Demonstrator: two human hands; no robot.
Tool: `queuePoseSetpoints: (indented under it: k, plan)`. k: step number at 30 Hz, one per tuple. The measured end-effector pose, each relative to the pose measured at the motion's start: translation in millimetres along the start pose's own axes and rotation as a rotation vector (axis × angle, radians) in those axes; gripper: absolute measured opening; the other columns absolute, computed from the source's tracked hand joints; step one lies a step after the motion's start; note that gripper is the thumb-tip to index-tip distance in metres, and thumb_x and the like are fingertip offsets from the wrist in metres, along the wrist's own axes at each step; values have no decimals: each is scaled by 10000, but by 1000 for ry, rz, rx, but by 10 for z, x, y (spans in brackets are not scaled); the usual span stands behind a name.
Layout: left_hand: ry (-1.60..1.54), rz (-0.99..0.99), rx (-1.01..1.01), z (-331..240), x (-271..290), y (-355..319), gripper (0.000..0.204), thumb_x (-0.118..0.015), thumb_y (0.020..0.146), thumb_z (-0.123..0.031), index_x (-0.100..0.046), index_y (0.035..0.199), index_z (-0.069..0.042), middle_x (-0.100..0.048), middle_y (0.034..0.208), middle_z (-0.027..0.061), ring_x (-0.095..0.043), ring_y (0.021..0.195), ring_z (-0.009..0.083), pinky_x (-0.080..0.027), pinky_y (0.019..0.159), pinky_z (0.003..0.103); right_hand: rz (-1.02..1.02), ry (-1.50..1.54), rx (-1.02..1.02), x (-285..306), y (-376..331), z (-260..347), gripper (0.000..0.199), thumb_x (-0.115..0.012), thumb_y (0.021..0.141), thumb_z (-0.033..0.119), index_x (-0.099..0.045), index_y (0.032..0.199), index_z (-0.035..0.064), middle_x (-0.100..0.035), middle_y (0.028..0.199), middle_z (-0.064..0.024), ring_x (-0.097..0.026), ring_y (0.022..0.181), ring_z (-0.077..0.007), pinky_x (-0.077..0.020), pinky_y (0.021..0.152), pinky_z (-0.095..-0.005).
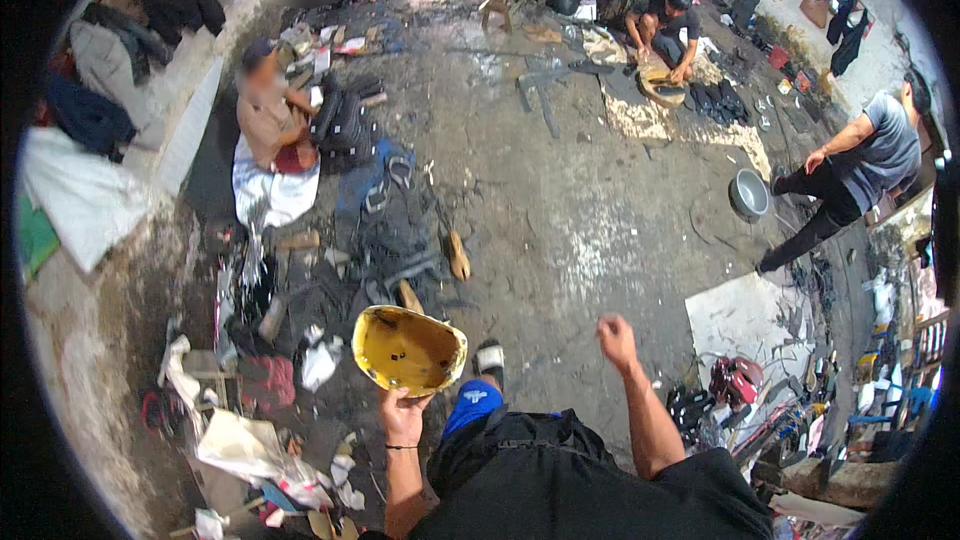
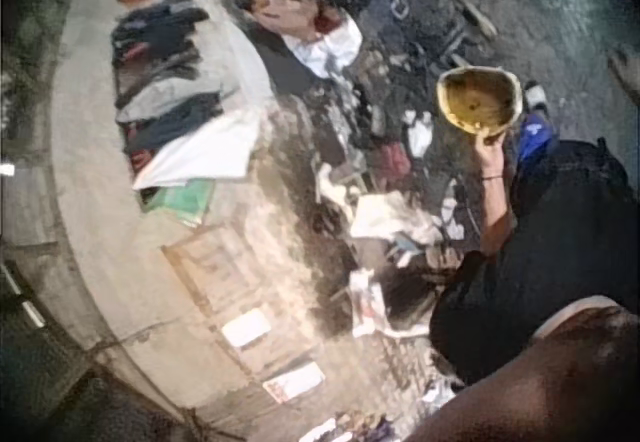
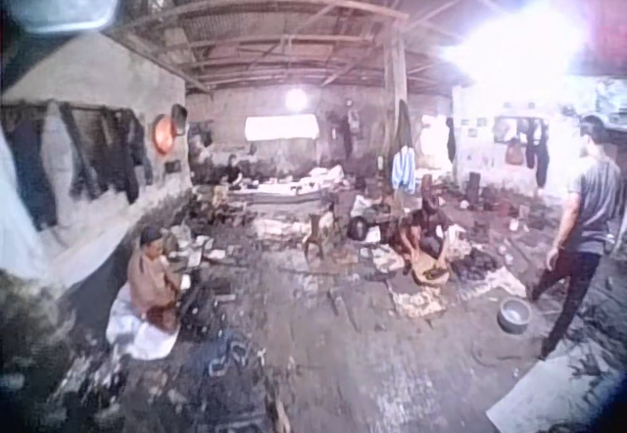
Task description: The person pours yellow adhesive from a metal tin into a small container, then sits on the floor and applies the adhesive to multiple black shoe soles using a brush. The person repeatedly dips the brush into the container and coats the soles, placing them aside after each application.
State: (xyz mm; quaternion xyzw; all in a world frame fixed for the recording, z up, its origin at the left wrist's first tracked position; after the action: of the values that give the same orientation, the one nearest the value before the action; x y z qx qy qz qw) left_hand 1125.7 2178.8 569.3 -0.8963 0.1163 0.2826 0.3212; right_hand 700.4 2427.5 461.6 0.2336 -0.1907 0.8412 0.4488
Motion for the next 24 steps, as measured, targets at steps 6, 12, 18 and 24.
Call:
queuePoseSetpoints:
  k: [6,12,18,24]
  plan:
    - [18,31,73,-544,-1332,1950,346,-593,873,-170,-577,1205,-72,-605,1234,109,-587,1144,321,-475,1002,589,349,-86,-812,-247,-1023,-1478,416,-600,885,363,-691,695,5,-642,593,-112,-633,540,-251,-497,526,-406]
    - [17,107,23,-781,-2563,3937,405,-585,849,-147,-519,1243,-78,-572,1237,134,-574,1175,347,-518,963,626,645,-155,-996,-732,280,-1531,278,-637,852,269,-714,715,40,-680,650,-85,-645,580,-251,-508,531,-403]
    - [-120,-28,-1,-857,-3589,5433,356,-570,859,-168,-525,1169,2,-560,1238,157,-519,1226,354,-457,1041,656,821,-549,-274,-1177,4320,-1192,153,-671,807,185,-715,722,66,-702,689,-72,-662,618,-257,-513,553,-411]
    - [-214,-60,-60,-1153,-4107,6780,265,-607,871,-137,-542,1128,-137,-561,1136,64,-522,1202,300,-477,994,689,117,-93,212,-1495,9590,2175,260,-614,887,204,-695,999,-16,-712,811,-184,-700,752,-262,-527,674,-377]
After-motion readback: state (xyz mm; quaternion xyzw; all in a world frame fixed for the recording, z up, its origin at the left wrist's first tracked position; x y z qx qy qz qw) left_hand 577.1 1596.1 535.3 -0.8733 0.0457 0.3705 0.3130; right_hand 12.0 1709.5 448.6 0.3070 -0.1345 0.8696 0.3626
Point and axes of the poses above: each hand's wrist, its own y-axis towards the middle knuckle, its own x-axis out of the back of the hand, z = x × y, the point moved 5 cm from there along y, towards the middle knuckle
